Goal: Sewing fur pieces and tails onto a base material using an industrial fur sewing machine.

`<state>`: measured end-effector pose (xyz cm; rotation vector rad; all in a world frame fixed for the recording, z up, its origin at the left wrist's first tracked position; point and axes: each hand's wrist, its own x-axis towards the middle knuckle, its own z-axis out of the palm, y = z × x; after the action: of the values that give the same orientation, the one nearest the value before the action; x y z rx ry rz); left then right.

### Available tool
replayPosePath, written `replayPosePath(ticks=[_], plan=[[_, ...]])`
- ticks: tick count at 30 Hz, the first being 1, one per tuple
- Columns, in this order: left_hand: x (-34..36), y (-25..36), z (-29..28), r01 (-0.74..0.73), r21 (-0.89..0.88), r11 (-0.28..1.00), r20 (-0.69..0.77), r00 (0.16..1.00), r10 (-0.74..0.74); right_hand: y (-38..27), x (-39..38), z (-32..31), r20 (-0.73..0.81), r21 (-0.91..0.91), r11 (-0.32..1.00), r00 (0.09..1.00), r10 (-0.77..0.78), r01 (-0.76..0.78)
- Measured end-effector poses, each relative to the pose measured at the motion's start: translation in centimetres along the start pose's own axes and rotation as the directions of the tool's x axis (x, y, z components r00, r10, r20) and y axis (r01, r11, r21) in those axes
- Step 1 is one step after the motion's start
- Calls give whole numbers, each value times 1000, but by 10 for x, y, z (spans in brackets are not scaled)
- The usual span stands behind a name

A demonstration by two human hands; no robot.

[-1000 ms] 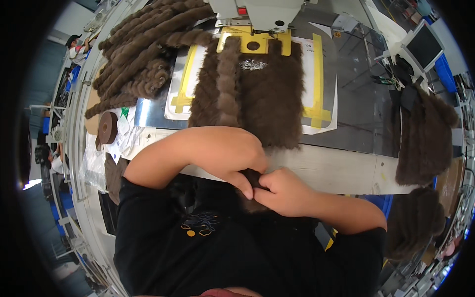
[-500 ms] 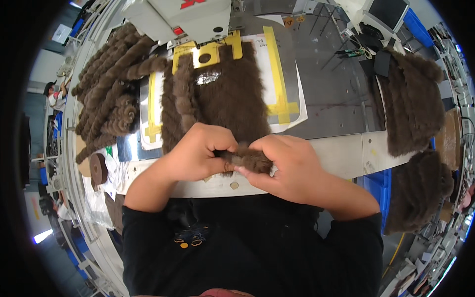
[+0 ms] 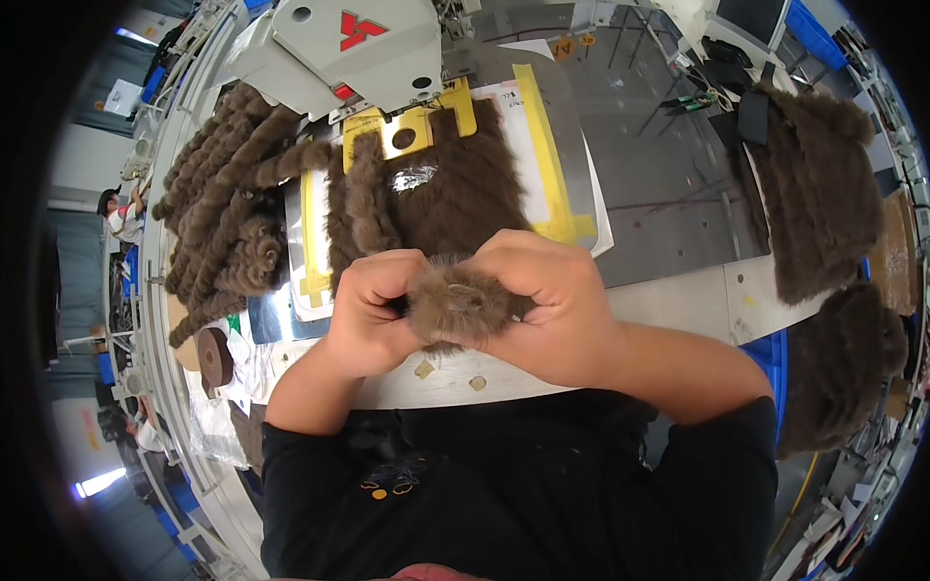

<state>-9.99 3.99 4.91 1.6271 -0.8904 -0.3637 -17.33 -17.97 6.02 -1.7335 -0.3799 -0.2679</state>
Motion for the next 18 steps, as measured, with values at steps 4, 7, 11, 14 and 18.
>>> replayPosePath(ticks=[4,7,11,14,18], plan=[[10,-5,-2,31,44,999,15,999,-32,2,17,-8,5,40,999,1000,1,-1],[29,-7,0,-19,82,996,15,1000,18,5,33,-20,52,-71,997,998,-35,38],[37,-33,-1,174,1,985,55,983,-174,24,67,-37,-6,-175,979,995,104,-104],[46,-46,-7,251,-1,968,81,965,-250,54,93,-51,-67,-69,953,954,292,-296],[53,-39,-14,95,-75,993,108,990,-87,89,124,-58,129,-66,919,910,394,-389]])
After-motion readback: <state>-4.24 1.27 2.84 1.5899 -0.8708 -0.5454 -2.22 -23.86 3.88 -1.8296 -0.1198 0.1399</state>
